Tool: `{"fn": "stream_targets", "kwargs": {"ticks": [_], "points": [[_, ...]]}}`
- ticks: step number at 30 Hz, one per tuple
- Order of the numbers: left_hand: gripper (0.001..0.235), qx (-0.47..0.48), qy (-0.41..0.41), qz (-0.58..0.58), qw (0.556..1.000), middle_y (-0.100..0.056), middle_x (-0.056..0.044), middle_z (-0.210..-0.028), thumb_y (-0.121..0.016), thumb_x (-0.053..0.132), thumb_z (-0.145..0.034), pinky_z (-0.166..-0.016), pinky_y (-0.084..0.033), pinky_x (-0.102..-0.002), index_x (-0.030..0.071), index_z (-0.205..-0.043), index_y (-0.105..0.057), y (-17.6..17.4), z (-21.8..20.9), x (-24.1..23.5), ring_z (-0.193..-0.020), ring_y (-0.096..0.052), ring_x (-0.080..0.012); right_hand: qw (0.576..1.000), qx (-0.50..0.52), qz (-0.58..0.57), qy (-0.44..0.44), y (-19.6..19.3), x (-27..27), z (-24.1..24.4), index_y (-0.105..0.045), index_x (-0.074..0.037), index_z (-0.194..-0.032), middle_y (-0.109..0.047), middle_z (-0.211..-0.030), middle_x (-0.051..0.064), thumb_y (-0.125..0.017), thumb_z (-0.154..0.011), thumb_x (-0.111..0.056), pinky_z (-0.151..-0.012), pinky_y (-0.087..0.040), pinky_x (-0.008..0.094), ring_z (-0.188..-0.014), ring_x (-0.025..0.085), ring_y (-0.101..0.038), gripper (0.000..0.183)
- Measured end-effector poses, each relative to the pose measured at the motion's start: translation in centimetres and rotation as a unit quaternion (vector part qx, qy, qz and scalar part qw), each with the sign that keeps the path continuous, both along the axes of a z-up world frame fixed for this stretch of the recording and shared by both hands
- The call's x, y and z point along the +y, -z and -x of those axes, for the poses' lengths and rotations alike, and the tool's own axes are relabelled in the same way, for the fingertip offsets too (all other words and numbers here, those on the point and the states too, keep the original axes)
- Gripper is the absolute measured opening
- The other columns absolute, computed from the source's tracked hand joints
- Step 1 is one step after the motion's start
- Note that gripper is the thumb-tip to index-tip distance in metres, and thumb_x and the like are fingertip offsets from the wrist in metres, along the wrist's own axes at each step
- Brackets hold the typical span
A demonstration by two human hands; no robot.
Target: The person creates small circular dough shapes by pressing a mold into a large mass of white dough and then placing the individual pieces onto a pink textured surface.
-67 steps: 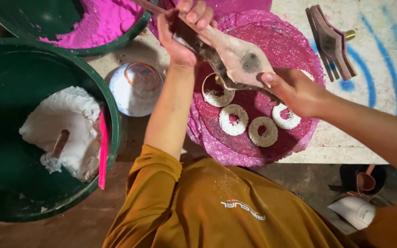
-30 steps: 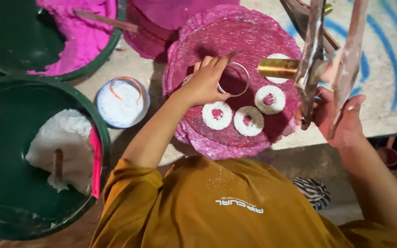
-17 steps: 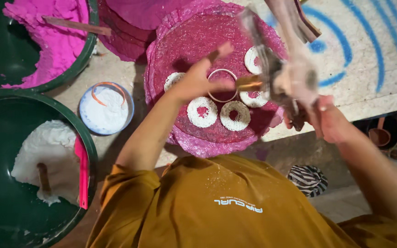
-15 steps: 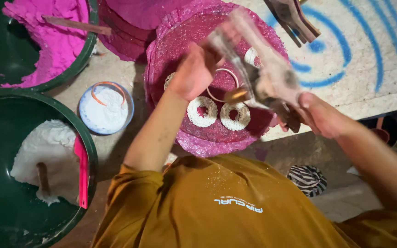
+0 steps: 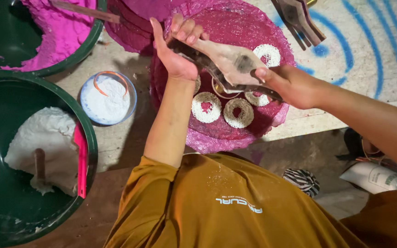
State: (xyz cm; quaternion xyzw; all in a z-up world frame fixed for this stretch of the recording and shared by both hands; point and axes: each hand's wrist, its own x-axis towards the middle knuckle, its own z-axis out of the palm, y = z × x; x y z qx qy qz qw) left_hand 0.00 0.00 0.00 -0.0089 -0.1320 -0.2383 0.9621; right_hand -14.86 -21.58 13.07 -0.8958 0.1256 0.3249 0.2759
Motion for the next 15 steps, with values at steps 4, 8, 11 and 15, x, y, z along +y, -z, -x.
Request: {"fn": "stream_targets", "kwargs": {"ticks": [4, 8, 11, 15], "points": [[0.052, 0.047, -0.001, 0.003, 0.999, -0.040, 0.007, -0.070, -0.041, 0.065, -0.102, -0.084, -0.046, -0.036, 0.019, -0.081, -0.046, 1.0, 0.9, -1.2, -0.069, -0.048, -0.0125, 1.000, 0.020, 0.003, 0.000, -0.1, -0.6, 0.0, -0.070, 0.002, -0.100, -0.064, -0.070, 0.019, -0.024, -0.095, -0.075, -0.070, -0.052, 0.047, -0.071, 0.031, -0.066, 0.090], [0.049, 0.106, -0.002, -0.019, 0.994, -0.037, 0.006, -0.064, -0.042, 0.061, -0.103, -0.077, -0.044, -0.036, 0.019, -0.076, -0.043, 1.0, 0.9, -3.6, -0.062, -0.044, -0.0128, 0.998, 0.001, 0.059, -0.006, -0.4, -1.6, 0.2, -0.066, 0.004, -0.100, -0.064, -0.070, 0.021, -0.025, -0.100, -0.073, -0.073, -0.052, 0.048, -0.070, 0.033, -0.069, 0.088], [0.048, 0.106, -0.009, -0.035, 0.994, -0.036, 0.006, -0.063, -0.042, 0.057, -0.102, -0.074, -0.042, -0.037, 0.018, -0.075, -0.041, 0.5, -0.1, -4.3, -0.061, -0.040, -0.0138, 0.995, -0.056, 0.084, 0.004, -0.1, -1.6, 0.1, -0.069, 0.000, -0.119, -0.065, -0.072, 0.020, -0.031, -0.098, -0.070, -0.072, -0.050, 0.050, -0.074, 0.032, -0.067, 0.083], [0.049, 0.054, -0.018, -0.046, 0.997, -0.034, 0.006, -0.062, -0.044, 0.059, -0.100, -0.070, -0.040, -0.036, 0.018, -0.074, -0.040, -0.3, -1.8, -3.2, -0.057, -0.036, -0.0135, 0.993, -0.118, 0.030, 0.009, 1.0, -0.6, -0.3, -0.066, 0.001, -0.124, -0.066, -0.075, 0.019, -0.033, -0.100, -0.065, -0.070, -0.051, 0.049, -0.073, 0.031, -0.066, 0.078]]}}
